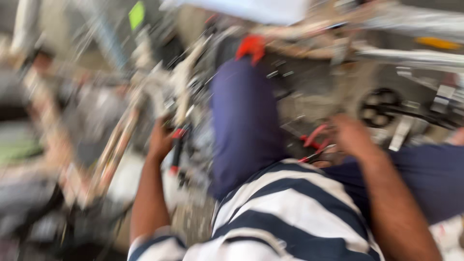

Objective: The person is assembling a bicycle, specifically attaching the saddle to the seat post. They use a wrench to tighten the bolt on the saddle clamp and then use a screwdriver to make further adjustments to the saddle's position.

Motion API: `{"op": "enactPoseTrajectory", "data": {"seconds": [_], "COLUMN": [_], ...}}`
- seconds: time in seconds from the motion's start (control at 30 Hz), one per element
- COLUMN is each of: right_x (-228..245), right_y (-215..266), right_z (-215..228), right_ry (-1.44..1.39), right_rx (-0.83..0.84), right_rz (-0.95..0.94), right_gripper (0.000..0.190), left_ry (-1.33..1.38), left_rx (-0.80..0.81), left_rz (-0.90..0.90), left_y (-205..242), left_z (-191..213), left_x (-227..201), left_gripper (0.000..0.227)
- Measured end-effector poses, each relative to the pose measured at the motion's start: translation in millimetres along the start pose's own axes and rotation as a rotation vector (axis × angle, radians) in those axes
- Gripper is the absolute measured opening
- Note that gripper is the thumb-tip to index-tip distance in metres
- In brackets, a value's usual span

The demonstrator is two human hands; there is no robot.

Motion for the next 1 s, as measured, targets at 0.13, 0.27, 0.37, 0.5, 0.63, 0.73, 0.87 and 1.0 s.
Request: {"op": "enactPoseTrajectory", "data": {"seconds": [0.13,0.27,0.37,0.5,0.63,0.73,0.87,1.0], "right_x": [-5.2,-35.5,-63.4,-63.1,-43.5,-33.1,-24.9,-6.1], "right_y": [3.5,4.4,-1.1,3.7,9.1,14.9,14.7,12.1], "right_z": [-9.3,-33.5,-54.9,-57.5,-43.4,-35.1,-31.7,-22.1], "right_ry": [0.055,0.082,0.004,0.036,0.113,0.106,0.130,0.235], "right_rx": [-0.065,-0.126,-0.094,-0.113,-0.162,-0.157,-0.118,-0.108], "right_rz": [0.164,0.248,0.212,0.243,0.272,0.237,0.198,0.244], "right_gripper": [0.050,0.045,0.043,0.044,0.042,0.042,0.043,0.044], "left_ry": [0.062,0.317,-0.114,-0.386,-0.731,-0.708,-0.513,0.423], "left_rx": [-0.180,-0.499,-0.487,-0.070,0.186,0.098,0.053,-0.025], "left_rz": [-0.099,0.010,0.248,0.289,0.190,0.209,0.459,0.935], "left_y": [10.5,69.2,109.0,129.9,141.8,154.0,164.6,189.4], "left_z": [5.8,27.5,20.1,-29.5,-69.4,-67.1,-44.4,-51.9], "left_x": [32.0,78.0,106.2,113.7,92.8,87.0,117.5,171.6], "left_gripper": [0.027,0.022,0.032,0.043,0.046,0.048,0.056,0.045]}}
Point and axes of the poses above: each hand's wrist, its own y-axis away from the middle knuckle, its own z-axis out of the back of the hand, x = y × z, the point moved 9 cm from there along -y, towards the middle knuckle, and after that the axes turned 2 degrees about x, right-handed, at the moved point
